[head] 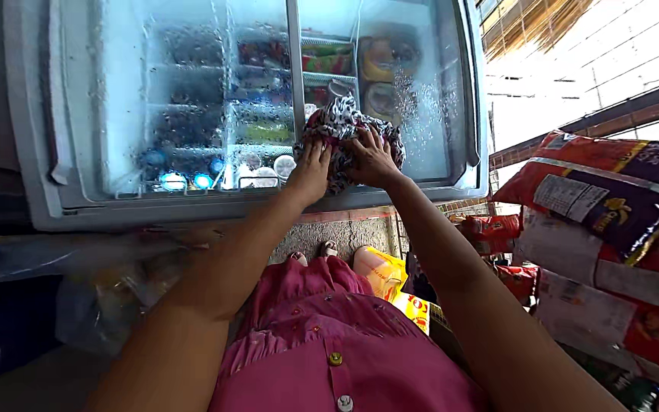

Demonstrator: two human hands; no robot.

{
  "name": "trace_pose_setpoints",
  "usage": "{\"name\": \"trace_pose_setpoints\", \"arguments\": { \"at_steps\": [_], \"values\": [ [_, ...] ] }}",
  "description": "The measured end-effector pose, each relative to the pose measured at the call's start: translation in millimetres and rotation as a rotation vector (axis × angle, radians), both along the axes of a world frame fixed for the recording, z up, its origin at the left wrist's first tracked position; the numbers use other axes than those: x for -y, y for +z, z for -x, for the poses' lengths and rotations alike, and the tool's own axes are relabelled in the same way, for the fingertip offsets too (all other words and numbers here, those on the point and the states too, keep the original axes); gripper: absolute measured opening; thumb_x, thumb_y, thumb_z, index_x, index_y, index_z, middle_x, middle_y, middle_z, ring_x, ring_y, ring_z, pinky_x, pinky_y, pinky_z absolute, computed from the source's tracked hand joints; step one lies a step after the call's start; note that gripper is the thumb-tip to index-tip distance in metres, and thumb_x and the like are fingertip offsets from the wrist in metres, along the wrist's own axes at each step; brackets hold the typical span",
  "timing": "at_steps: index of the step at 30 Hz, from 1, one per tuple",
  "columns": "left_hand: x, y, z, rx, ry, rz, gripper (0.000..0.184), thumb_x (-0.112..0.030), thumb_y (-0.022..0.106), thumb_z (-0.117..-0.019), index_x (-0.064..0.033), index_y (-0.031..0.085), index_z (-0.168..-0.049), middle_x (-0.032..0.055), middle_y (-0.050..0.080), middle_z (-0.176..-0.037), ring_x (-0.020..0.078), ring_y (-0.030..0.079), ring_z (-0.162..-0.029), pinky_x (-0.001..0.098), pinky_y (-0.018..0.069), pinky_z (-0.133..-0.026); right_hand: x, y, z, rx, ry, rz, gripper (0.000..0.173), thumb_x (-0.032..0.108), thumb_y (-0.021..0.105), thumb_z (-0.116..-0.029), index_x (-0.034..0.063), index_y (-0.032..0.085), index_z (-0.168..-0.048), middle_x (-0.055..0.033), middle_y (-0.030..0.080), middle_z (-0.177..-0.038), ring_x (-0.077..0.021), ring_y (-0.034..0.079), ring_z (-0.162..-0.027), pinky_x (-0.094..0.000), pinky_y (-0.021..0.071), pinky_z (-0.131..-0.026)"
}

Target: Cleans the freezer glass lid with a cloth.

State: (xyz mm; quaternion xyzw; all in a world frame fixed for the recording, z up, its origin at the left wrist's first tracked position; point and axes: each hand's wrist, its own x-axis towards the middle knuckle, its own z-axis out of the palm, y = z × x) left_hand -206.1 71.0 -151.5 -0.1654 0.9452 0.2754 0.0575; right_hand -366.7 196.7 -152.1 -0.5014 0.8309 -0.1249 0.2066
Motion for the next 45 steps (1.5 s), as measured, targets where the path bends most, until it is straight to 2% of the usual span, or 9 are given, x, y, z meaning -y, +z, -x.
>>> {"name": "trace_pose_setpoints", "arguments": {
  "at_steps": [3, 5, 7, 9, 14, 19, 25, 39, 45],
  "values": [
    [-15, 4, -13, 0.001, 0.009, -0.071, 0.068, -0.017, 0.062, -0.0993, 0.0048, 0.032, -0.157, 0.0339, 0.020, -0.164, 0.0485, 0.017, -0.154, 0.0572, 0.0209, -0.124, 5, 22, -10, 0.054, -0.105, 0.004, 0.064, 0.053, 0.061, -0.0908, 0.0179, 0.058, -0.144, -0.0168, 0.029, -0.166, -0.0442, 0.012, -0.156, -0.0799, 0.0095, -0.114],
    [-17, 2, -28, -0.077, -0.003, -0.157, 0.059, -0.016, 0.057, -0.1029, 0.0080, 0.037, -0.153, 0.0331, 0.031, -0.160, 0.0454, 0.028, -0.152, 0.0542, 0.0233, -0.124, 12, 16, -39, -0.063, -0.250, 0.149, 0.071, 0.066, 0.059, -0.0893, 0.0217, 0.057, -0.145, -0.0172, 0.028, -0.167, -0.0461, 0.013, -0.156, -0.0802, 0.0093, -0.114],
    [-11, 1, -48, -0.246, 0.049, -0.213, 0.034, -0.003, 0.053, -0.1005, 0.0123, 0.059, -0.130, 0.0326, 0.057, -0.138, 0.0438, 0.054, -0.133, 0.0557, 0.0403, -0.114, 23, -1, -68, -0.166, -0.300, 0.227, 0.078, 0.079, 0.056, -0.0847, 0.0327, 0.055, -0.148, -0.0168, 0.024, -0.169, -0.0510, 0.011, -0.155, -0.0830, 0.0089, -0.112],
    [-2, -11, -75, -0.390, 0.077, -0.136, 0.026, 0.005, 0.049, -0.0971, 0.0128, 0.069, -0.112, 0.0301, 0.064, -0.128, 0.0445, 0.058, -0.128, 0.0568, 0.0439, -0.111, 30, -18, -89, -0.214, -0.311, 0.233, 0.076, 0.083, 0.053, -0.0830, 0.0384, 0.059, -0.145, -0.0144, 0.031, -0.167, -0.0531, 0.013, -0.154, -0.0849, 0.0081, -0.111],
    [4, -33, -164, -0.495, 0.284, -0.011, 0.033, -0.001, 0.041, -0.0977, 0.0066, 0.073, -0.104, 0.0205, 0.070, -0.127, 0.0403, 0.055, -0.134, 0.0523, 0.0386, -0.117, 10, -36, -104, -0.243, -0.199, 0.295, 0.044, 0.047, 0.067, -0.0922, 0.0327, 0.068, -0.134, -0.0157, 0.052, -0.152, -0.0510, 0.034, -0.146, -0.0797, 0.0235, -0.109],
    [-5, -49, -211, -0.546, 0.445, 0.033, 0.030, 0.000, 0.045, -0.0976, 0.0070, 0.074, -0.098, 0.0244, 0.072, -0.116, 0.0390, 0.065, -0.121, 0.0464, 0.0439, -0.112, -15, -43, -99, -0.357, -0.213, 0.356, 0.030, 0.034, 0.074, -0.0891, 0.0314, 0.075, -0.119, -0.0126, 0.067, -0.130, -0.0437, 0.055, -0.129, -0.0655, 0.0476, -0.086],
    [-14, -53, -228, -0.570, 0.549, 0.013, 0.028, 0.002, 0.047, -0.0980, 0.0087, 0.074, -0.096, 0.0261, 0.072, -0.114, 0.0369, 0.066, -0.120, 0.0416, 0.0466, -0.110, -48, -48, -69, -0.428, -0.354, 0.357, 0.028, 0.025, 0.076, -0.0874, 0.0281, 0.077, -0.115, -0.0153, 0.069, -0.125, -0.0463, 0.059, -0.121, -0.0667, 0.0495, -0.083],
    [-19, -57, -271, -0.555, 0.621, -0.034, 0.028, 0.002, 0.046, -0.0982, 0.0101, 0.073, -0.098, 0.0257, 0.072, -0.113, 0.0290, 0.070, -0.109, 0.0340, 0.0528, -0.099, -138, -46, 41, -0.487, -0.684, 0.139, 0.039, 0.022, 0.065, -0.0956, 0.0171, 0.068, -0.134, -0.0324, 0.054, -0.141, -0.0592, 0.047, -0.129, -0.0747, 0.0417, -0.098],
    [-21, -60, -297, -0.470, 0.662, -0.023, 0.029, 0.003, 0.045, -0.0972, 0.0107, 0.073, -0.097, 0.0266, 0.072, -0.112, 0.0317, 0.071, -0.108, 0.0359, 0.0532, -0.100, -146, -24, 54, -0.456, -0.840, -0.078, 0.047, 0.012, 0.064, -0.0925, 0.0225, 0.064, -0.139, -0.0311, 0.048, -0.147, -0.0590, 0.045, -0.132, -0.0710, 0.0467, -0.093]
  ]
}}
